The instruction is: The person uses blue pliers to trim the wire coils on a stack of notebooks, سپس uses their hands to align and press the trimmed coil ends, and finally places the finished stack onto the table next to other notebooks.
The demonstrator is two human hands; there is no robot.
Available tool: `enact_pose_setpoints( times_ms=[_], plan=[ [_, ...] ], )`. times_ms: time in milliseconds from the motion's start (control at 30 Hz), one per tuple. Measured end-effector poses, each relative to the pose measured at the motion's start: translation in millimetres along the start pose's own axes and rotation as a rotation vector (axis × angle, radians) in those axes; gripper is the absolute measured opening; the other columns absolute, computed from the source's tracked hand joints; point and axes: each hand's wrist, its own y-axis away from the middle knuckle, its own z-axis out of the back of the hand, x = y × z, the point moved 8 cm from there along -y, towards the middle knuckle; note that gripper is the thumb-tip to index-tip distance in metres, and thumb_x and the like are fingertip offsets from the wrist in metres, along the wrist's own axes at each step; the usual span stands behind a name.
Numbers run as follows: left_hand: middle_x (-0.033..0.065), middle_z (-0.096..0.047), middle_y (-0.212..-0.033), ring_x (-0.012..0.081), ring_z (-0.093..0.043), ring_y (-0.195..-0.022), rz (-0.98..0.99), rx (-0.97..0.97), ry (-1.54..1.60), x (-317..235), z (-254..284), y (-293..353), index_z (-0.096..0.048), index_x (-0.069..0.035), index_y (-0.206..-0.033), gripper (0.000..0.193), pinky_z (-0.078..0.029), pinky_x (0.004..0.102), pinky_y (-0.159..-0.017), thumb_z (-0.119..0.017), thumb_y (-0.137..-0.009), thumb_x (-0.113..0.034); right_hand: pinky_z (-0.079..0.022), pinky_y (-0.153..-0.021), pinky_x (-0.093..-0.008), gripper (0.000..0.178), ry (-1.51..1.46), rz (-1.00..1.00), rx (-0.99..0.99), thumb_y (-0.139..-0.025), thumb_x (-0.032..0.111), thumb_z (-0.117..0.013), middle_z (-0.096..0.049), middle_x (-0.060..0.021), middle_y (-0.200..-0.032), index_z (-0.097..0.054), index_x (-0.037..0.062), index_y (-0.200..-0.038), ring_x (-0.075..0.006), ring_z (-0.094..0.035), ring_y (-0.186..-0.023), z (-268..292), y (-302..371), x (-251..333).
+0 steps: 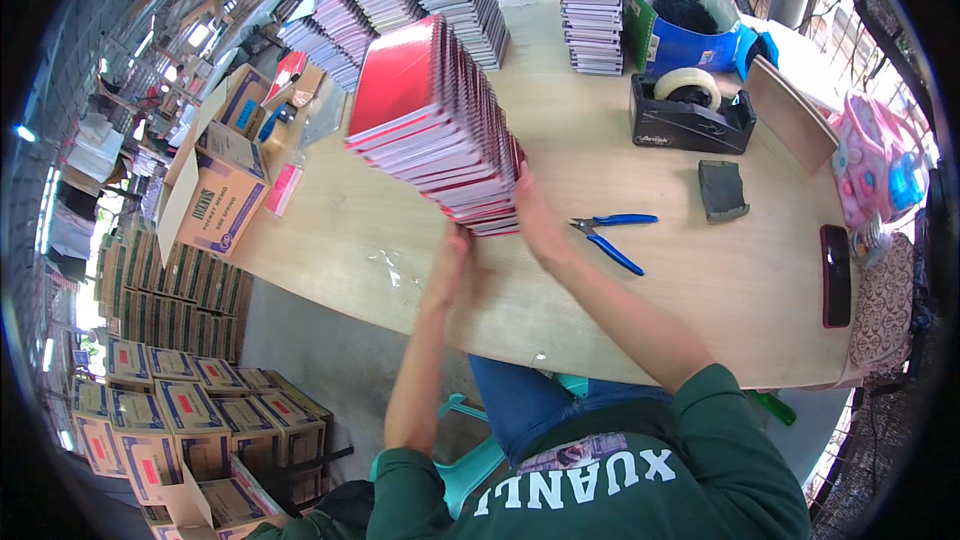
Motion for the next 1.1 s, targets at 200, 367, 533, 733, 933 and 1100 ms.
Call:
enact_pose_setpoints(
  times_ms=[200, 367, 533, 733, 933, 1100],
  plan=[
    [0.0197, 0.015, -0.162, 0.0251, 0.014, -0.150, -0.120, -0.177, 0.163, -21.2, -122.7, -9.6, 0.014, 0.006, -0.152, 0.109, 0.007, 0.0362, -0.120, -0.065, -0.089, -0.037, -0.027, -0.116, -0.0403, 0.112, -0.201, -0.280, 0.196, -0.089, 0.083, -0.006, -0.048, -0.0254, -0.144, -0.045, -0.0082, -0.141, -0.0338, -0.042, -0.138, 38.1, -89.2, -37.7],
    [0.0229, 0.026, -0.159, 0.0243, 0.025, -0.148, -0.031, -0.250, 0.055, 14.7, -146.0, -26.4, 0.023, 0.006, -0.149, 0.118, 0.013, 0.0367, -0.118, -0.070, -0.080, -0.020, -0.026, -0.117, -0.0387, 0.100, -0.300, -0.150, 0.480, -0.093, 0.079, -0.019, -0.034, -0.0209, -0.155, -0.025, -0.0002, -0.153, -0.0298, -0.036, -0.140, -8.3, -121.5, -5.0],
    [0.0220, 0.025, -0.160, 0.0242, 0.026, -0.147, -0.035, -0.314, 0.239, 8.7, -143.9, -51.8, 0.019, 0.005, -0.151, 0.114, 0.009, 0.0378, -0.119, -0.068, -0.081, -0.019, -0.025, -0.118, -0.0383, 0.082, -0.032, 0.098, 0.732, -0.100, 0.062, -0.038, -0.028, -0.0186, -0.158, -0.024, 0.0030, -0.154, -0.0294, -0.028, -0.144, -30.7, -134.6, 26.3],
    [0.0259, -0.014, -0.161, 0.0281, -0.014, -0.150, 0.065, 0.032, -0.136, -38.6, -135.5, 5.1, -0.012, 0.006, -0.154, 0.075, -0.018, 0.0417, -0.120, -0.051, -0.100, -0.026, -0.026, -0.117, -0.0389, 0.095, -0.114, -0.022, 0.474, -0.092, 0.078, -0.030, -0.042, -0.0220, -0.150, -0.045, 0.0003, -0.145, -0.0327, -0.037, -0.139, -3.8, -161.9, -7.5],
    [0.0170, -0.035, -0.155, 0.0298, -0.030, -0.145, 0.193, -0.664, 0.646, 13.1, 45.9, 57.9, -0.026, -0.003, -0.154, 0.077, -0.023, 0.0467, -0.119, -0.029, -0.102, -0.060, -0.027, -0.114, -0.0393, 0.103, -0.235, -0.206, 0.234, -0.092, 0.081, -0.018, -0.051, -0.0241, -0.142, -0.052, -0.0045, -0.138, -0.0343, -0.042, -0.137, 7.5, -80.5, -3.2],
    [0.0129, -0.035, -0.156, 0.0307, -0.034, -0.143, 0.194, -0.163, 0.695, 1.8, 22.1, -1.0, -0.025, -0.008, -0.155, 0.086, -0.027, 0.0483, -0.117, -0.025, -0.097, -0.071, -0.033, -0.110, -0.0413, 0.101, -0.060, -0.163, 0.068, -0.092, 0.080, -0.019, -0.058, -0.0289, -0.131, -0.057, -0.0055, -0.131, -0.0393, -0.049, -0.129, 21.0, -63.4, -6.5]
  ],
)
